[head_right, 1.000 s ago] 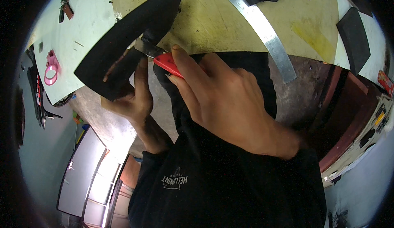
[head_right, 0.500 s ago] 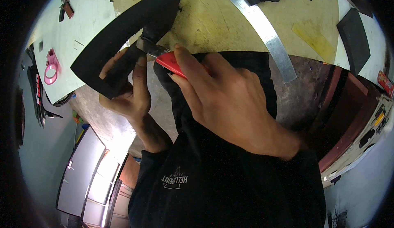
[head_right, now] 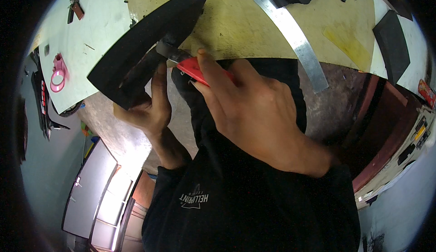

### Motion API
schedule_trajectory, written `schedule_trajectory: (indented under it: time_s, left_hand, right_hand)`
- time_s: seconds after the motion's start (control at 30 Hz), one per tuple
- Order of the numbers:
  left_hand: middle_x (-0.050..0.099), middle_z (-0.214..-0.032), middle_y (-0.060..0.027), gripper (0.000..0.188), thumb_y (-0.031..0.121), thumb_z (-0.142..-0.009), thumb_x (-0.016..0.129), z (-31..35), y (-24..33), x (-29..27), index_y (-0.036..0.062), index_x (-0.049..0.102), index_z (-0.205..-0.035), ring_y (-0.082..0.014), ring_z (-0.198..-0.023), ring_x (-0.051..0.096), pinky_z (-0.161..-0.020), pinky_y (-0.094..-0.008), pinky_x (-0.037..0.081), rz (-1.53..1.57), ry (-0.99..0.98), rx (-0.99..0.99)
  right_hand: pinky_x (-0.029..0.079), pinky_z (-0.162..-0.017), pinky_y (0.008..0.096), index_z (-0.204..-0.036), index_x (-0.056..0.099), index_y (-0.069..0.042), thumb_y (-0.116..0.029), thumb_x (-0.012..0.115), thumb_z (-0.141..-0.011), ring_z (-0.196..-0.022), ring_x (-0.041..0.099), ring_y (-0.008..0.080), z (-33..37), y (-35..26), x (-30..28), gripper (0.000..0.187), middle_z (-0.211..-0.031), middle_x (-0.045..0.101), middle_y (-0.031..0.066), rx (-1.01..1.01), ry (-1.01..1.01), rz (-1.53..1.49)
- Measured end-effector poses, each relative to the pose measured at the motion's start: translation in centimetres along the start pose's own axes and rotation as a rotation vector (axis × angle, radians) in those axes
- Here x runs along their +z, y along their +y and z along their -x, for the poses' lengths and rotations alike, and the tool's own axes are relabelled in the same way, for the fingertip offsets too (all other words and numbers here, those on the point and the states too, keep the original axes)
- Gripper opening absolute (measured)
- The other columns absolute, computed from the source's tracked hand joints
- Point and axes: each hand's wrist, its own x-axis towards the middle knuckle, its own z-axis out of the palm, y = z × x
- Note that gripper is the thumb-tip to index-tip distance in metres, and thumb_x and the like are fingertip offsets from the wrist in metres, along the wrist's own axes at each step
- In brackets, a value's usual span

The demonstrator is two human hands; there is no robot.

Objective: The person uses a red utility knife to trim and refine the edges of a rectangular hole cut into a black foam sheet. They repeatedly rotate the foam piece to access different sides and use a lighter to briefly heat the cut edges.

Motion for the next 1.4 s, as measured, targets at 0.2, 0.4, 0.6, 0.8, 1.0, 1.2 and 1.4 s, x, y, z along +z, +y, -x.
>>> schedule_trajectory:
  time_s: [0.2, 0.4, 0.6, 0.8, 1.0, 1.2, 1.4]
  left_hand:
    - [0.071, -0.084, -0.0149, 0.027, -0.001, -0.068, 0.076, 0.2, 0.4, 0.3, -0.0092, 0.065, -0.091, -0.017, -0.074, 0.069, -0.068, -0.0241, 0.05, 0.079, 0.047, -0.119]
    - [0.07, -0.084, -0.015, 0.026, -0.003, -0.068, 0.075, -0.3, 0.3, 0.3, -0.0085, 0.066, -0.092, -0.0175, -0.077, 0.069, -0.069, -0.0242, 0.05, 0.034, 0.016, -0.061]
    - [0.07, -0.084, -0.016, 0.025, -0.004, -0.069, 0.074, -0.3, 0.4, 0.6, -0.0086, 0.065, -0.092, -0.0182, -0.076, 0.069, -0.068, -0.0241, 0.05, 0.042, 0.022, -0.044]
    - [0.07, -0.083, -0.0149, 0.025, -0.005, -0.069, 0.074, -0.2, 0.2, 1.0, -0.007, 0.066, -0.092, -0.0182, -0.075, 0.069, -0.068, -0.0244, 0.05, 0.106, 0.031, -0.041]
    - [0.069, -0.089, -0.0127, 0.026, -0.004, -0.069, 0.075, 0.8, -1.2, 2.2, -0.0044, 0.066, -0.093, -0.0192, -0.078, 0.067, -0.071, -0.0266, 0.05, 0.085, 0.016, -0.064]
    - [0.069, -0.09, -0.0119, 0.025, -0.003, -0.07, 0.074, 1.0, -1.7, 2.6, -0.003, 0.067, -0.094, -0.0211, -0.077, 0.067, -0.07, -0.0285, 0.051, 0.066, 0.016, -0.052]
    - [0.063, -0.103, -0.0177, 0.033, -0.012, -0.076, 0.065, 1.0, -0.9, 1.9, -0.0102, 0.057, -0.108, -0.0245, -0.093, 0.064, -0.082, -0.0326, 0.053, 0.001, -0.138, -0.059]
  right_hand:
    - [0.053, -0.062, 0.032, -0.121, 0.057, 0.002, -0.008, 0.066, -0.085, -0.074, 0.068, 0.0254, -0.2, 0.4, -0.3, 0.038, -0.087, 0.066, 0.0175, -0.013, -0.062, -0.187]
    - [0.051, -0.084, 0.0316, -0.12, 0.057, 0.004, -0.007, 0.064, -0.087, -0.099, 0.066, 0.0278, 0.1, 2.0, -1.0, 0.035, -0.108, 0.065, 0.0223, -0.031, -0.027, -0.456]
    - [0.054, -0.075, 0.0318, -0.119, 0.057, 0.004, -0.011, 0.065, -0.088, -0.091, 0.069, 0.0273, 0.1, 1.8, -0.4, 0.036, -0.102, 0.067, 0.0212, 0.0, -0.06, -0.378]
    - [0.055, -0.07, 0.0322, -0.119, 0.058, 0.002, -0.013, 0.065, -0.088, -0.086, 0.07, 0.0271, 0.0, 1.7, -0.3, 0.035, -0.098, 0.067, 0.0201, -0.003, -0.046, -0.276]
    - [0.055, -0.065, 0.0327, -0.119, 0.058, 0.002, -0.012, 0.067, -0.086, -0.08, 0.069, 0.0268, 0.1, 1.2, -0.7, 0.037, -0.094, 0.067, 0.0199, 0.011, -0.084, -0.165]
    - [0.054, -0.06, 0.0321, -0.12, 0.058, 0.001, -0.011, 0.068, -0.085, -0.073, 0.068, 0.0247, 0.0, 1.1, -0.2, 0.039, -0.088, 0.067, 0.0172, 0.002, -0.039, -0.113]
    - [0.053, -0.06, 0.0317, -0.12, 0.057, 0.001, -0.011, 0.068, -0.085, -0.073, 0.068, 0.0247, -0.2, 1.1, 0.3, 0.039, -0.089, 0.066, 0.0173, -0.024, -0.005, -0.129]
